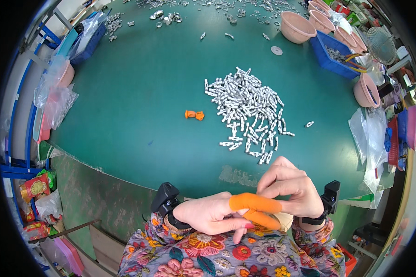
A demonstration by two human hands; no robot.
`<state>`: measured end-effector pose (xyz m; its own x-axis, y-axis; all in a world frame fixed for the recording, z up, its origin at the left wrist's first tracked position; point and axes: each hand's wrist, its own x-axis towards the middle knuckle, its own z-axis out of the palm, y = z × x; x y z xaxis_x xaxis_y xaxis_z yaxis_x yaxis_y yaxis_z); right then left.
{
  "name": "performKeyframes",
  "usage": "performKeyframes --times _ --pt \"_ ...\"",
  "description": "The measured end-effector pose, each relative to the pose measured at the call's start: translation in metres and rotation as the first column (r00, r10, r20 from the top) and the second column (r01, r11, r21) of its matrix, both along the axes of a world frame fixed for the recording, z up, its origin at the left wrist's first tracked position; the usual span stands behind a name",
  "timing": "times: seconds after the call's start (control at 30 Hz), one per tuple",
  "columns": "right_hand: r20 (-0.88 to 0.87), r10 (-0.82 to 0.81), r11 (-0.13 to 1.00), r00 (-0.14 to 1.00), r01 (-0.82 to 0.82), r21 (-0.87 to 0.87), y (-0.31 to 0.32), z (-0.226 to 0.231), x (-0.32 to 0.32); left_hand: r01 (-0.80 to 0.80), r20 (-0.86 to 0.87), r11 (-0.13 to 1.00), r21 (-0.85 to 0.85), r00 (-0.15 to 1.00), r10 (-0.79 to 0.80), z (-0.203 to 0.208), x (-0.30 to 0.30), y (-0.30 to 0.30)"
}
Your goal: Sorting small metal components on a workbench and putting on orange finger cots to handle parts.
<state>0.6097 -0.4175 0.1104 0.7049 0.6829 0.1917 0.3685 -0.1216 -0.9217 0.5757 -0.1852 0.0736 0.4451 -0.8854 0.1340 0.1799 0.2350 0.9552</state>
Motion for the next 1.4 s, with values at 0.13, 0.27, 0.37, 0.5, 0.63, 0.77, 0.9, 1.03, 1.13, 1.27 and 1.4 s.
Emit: performKeyframes --times 0.13,0.27,0.37,0.5,0.63,0.77,0.9,1.03,1.13,1.27,1.4 --pt "0.049 0.0 0.997 0.999 0.004 -0.081 0.007 0.005 0.001 0.01 -0.178 1.0 0.003 0.984 -0.01 -0.004 0.003 0.002" --pt "0.205 0.005 0.992 0.979 0.021 -0.126 0.01 0.009 -0.003 0.05 -0.007 0.998 -0.043 0.999 -0.05 -0.007 0.005 0.0" --pt "0.35 -0.001 0.959 0.937 0.1 -0.266 0.01 0.014 -0.006 0.031 -0.048 0.999 -0.01 0.998 -0.031 -0.003 0.006 0.0" --pt "0.35 -0.066 0.958 0.934 0.157 -0.239 0.009 0.013 -0.005 0.053 -0.055 0.997 0.064 0.997 -0.049 0.004 0.014 0.002" --pt "0.22 -0.076 0.975 0.972 0.119 -0.189 0.008 0.011 -0.006 0.248 -0.077 0.954 -0.17 0.961 -0.264 0.006 0.02 0.006" --pt "0.155 -0.078 0.984 0.985 0.101 -0.145 0.021 0.009 -0.01 0.446 -0.219 0.836 -0.318 0.824 -0.523 -0.014 0.008 -0.013" --pt "0.009 -0.161 0.976 0.987 0.161 -0.146 0.012 0.002 -0.013 0.142 -0.198 0.931 -0.337 0.956 -0.217 -0.011 0.013 0.0" --pt "-0.164 -0.396 0.918 0.904 0.391 -0.06 0.004 -0.013 -0.007 -0.475 -0.332 0.868 -0.142 0.85 0.41 0.007 0.01 0.025" --pt "-0.277 -0.456 0.88 0.846 0.475 0.0 -0.003 -0.02 -0.004 -0.913 0.303 0.387 0.132 0.409 0.861 -0.017 0.046 0.057" --pt "-0.339 -0.459 0.87 0.821 0.493 0.015 -0.005 -0.027 -0.001 -0.999 0.923 0.006 0.037 0.036 0.382 -0.054 0.077 0.082" --pt "-0.349 -0.458 0.865 0.818 0.501 0.038 -0.01 -0.028 -0.004 -0.999 0.989 -0.016 0.045 0.043 0.144 -0.059 0.09 0.072"
